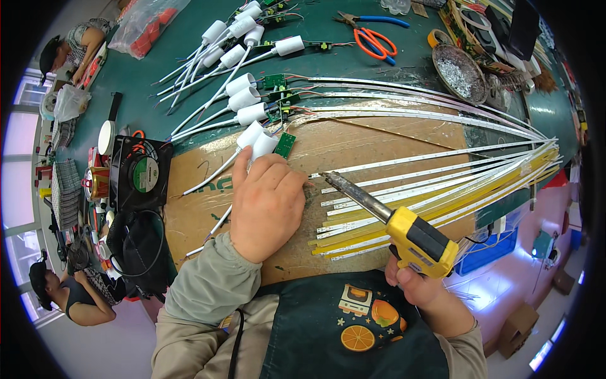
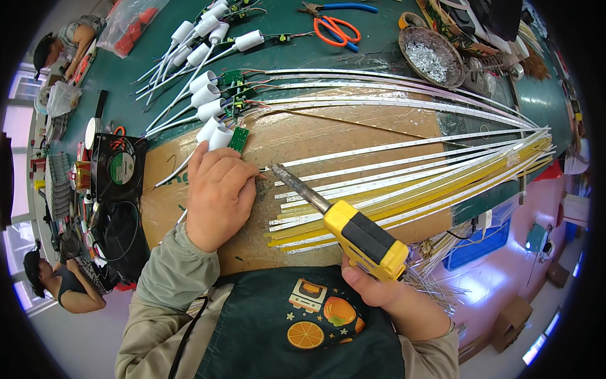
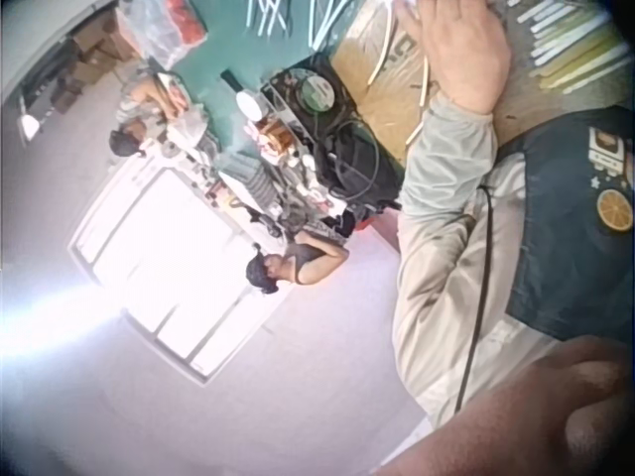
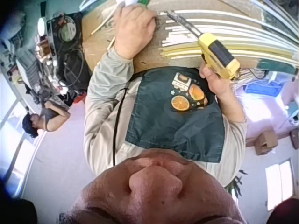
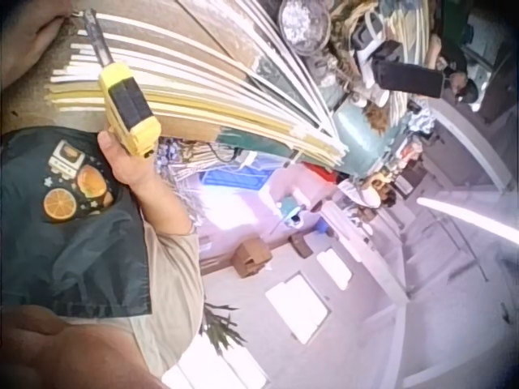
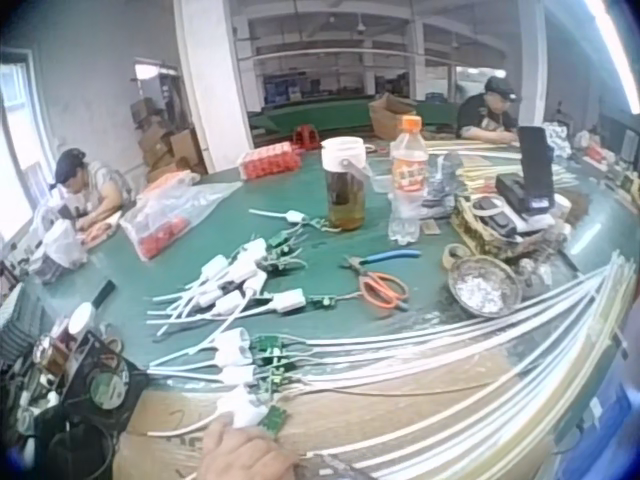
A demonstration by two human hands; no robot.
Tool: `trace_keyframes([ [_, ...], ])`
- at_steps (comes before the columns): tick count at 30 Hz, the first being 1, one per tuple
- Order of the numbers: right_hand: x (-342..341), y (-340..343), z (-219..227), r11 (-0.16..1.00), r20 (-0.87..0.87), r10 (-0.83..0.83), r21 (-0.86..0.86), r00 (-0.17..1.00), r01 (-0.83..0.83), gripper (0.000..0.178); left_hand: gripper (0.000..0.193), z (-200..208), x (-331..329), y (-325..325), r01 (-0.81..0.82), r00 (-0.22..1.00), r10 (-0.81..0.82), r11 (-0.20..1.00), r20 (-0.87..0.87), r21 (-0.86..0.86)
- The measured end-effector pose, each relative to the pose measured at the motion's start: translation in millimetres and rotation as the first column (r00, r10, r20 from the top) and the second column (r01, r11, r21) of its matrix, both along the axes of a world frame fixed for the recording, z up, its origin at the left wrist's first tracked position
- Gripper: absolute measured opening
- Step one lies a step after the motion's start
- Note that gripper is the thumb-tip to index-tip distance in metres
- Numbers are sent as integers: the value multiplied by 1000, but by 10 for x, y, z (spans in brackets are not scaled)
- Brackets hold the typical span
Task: The person solders electrical wires and sockets onto LED light strips and PCB boards using a soldering iron.
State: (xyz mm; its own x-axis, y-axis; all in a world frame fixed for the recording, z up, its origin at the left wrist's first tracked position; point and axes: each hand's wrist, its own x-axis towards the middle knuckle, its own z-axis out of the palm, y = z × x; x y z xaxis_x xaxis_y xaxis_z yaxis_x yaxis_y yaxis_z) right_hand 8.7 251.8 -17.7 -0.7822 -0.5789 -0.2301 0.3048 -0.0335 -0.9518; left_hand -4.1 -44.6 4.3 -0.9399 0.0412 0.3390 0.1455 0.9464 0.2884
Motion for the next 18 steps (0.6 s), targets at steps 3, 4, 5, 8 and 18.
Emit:
trace_keyframes([
  [3, 7, -64, 24, 1000, 13, -17, -7, 1000, 17, 59, 16, -7, -2, 0, -2, 1000, 2, 1000, -7, 2],
  [4, 14, -65, 18, 1000, 13, -15, -5, 1000, 15, 59, 15, -4, -1, -2, -1, 1000, 1, 1000, -13, 5],
  [5, 24, -63, 0, 1000, 1, -9, 19, 1000, 9, 57, 15, -6, -1, -5, -4, 1000, 4, 1000, -13, 7],
  [8, 34, -70, -20, 999, -4, -7, 38, 1000, 7, 52, 15, -12, -3, -6, -1, 1000, 1, 1000, -22, 9],
  [18, 19, -133, -7, 999, 19, -38, 37, 999, 37, 50, 14, -45, -2, 5, -13, 1000, 14, 1000, -8, 10],
])
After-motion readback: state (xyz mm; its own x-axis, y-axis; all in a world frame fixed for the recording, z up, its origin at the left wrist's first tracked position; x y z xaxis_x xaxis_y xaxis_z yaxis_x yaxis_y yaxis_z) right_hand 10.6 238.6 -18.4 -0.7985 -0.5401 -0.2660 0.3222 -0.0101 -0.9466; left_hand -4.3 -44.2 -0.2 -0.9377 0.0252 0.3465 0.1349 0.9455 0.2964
